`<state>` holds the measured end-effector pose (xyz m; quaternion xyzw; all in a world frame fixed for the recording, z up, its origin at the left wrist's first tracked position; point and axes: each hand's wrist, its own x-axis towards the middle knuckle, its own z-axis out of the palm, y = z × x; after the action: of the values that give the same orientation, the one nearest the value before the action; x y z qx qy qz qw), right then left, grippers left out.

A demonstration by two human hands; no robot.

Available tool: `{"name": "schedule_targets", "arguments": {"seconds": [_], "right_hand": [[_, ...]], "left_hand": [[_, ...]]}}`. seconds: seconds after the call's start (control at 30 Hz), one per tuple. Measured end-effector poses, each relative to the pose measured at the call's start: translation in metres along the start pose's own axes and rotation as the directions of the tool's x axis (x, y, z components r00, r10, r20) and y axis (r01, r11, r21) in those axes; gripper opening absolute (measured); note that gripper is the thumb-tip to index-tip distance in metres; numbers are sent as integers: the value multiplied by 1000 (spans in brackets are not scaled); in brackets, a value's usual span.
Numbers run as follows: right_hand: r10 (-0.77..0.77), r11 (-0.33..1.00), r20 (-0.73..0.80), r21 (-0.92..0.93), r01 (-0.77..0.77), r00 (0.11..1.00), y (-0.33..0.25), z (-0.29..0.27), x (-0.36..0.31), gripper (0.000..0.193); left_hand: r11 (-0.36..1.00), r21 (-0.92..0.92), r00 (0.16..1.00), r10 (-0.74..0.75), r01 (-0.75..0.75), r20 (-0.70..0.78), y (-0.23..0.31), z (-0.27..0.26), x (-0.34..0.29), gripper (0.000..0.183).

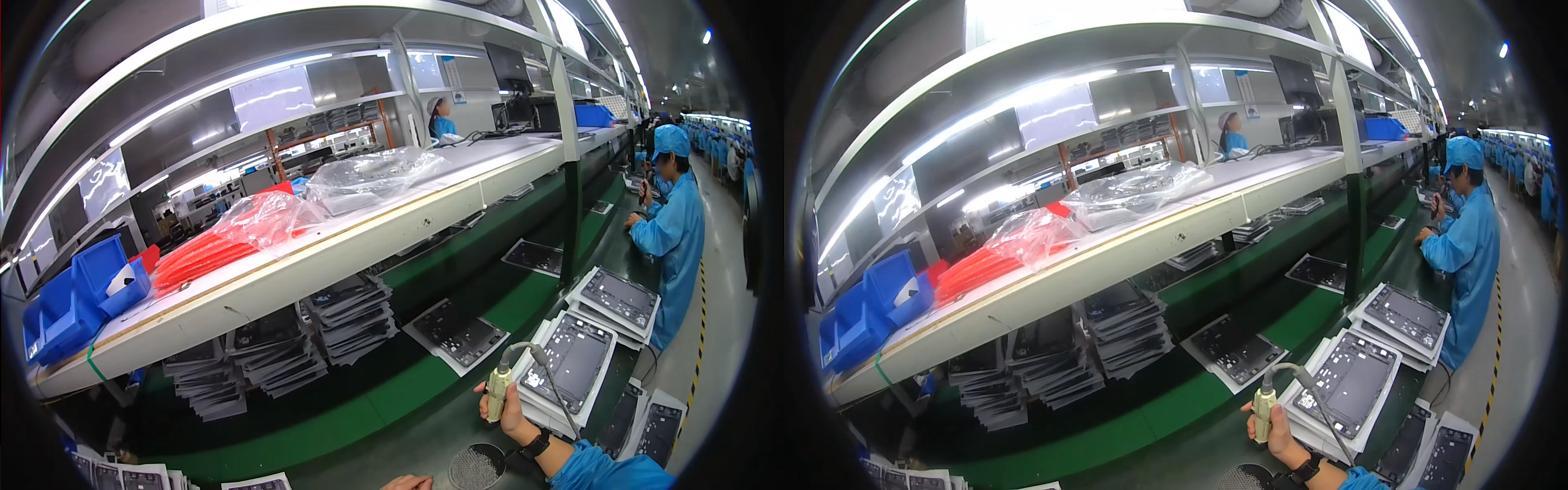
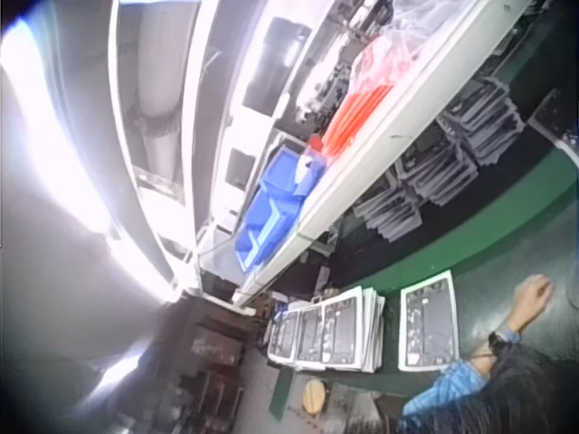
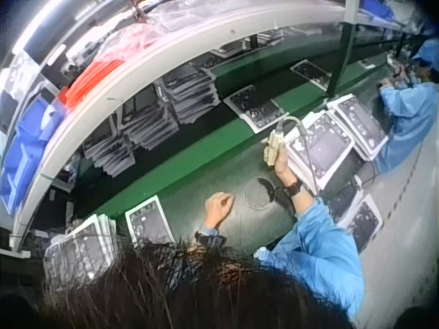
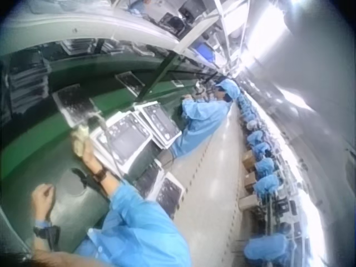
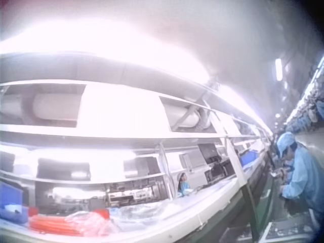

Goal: Using an electric screwdriver to fasten components into electronic frames on a factory assembly line.

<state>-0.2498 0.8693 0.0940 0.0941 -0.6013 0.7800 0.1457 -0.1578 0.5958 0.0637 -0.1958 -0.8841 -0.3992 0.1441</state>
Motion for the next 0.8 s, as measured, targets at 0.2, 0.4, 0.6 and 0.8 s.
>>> {"name": "schedule_targets", "arguments": {"seconds": [0.2, 0.4, 0.6, 0.8], "right_hand": [[17, 1000, -57, -1, -17, 998, 0, 1, 2, 97], [30, 997, -63, 77, -25, 998, -4, -2, 2, 90], [100, 983, -57, 162, -90, 993, 14, -6, -2, 85], [25, 937, -103, 349, 13, 994, 18, 6, 2, 63]], "left_hand": [[397, -710, 768, -556, 581, 317, 1, 18, 84, 17], [482, -713, 791, -589, 510, 167, -9, 74, 186, 18], [796, 56, 797, -604, 602, 13, -18, 118, 262, 48], [732, 416, 823, -562, 539, -78, -8, 139, 292, 44]]}}
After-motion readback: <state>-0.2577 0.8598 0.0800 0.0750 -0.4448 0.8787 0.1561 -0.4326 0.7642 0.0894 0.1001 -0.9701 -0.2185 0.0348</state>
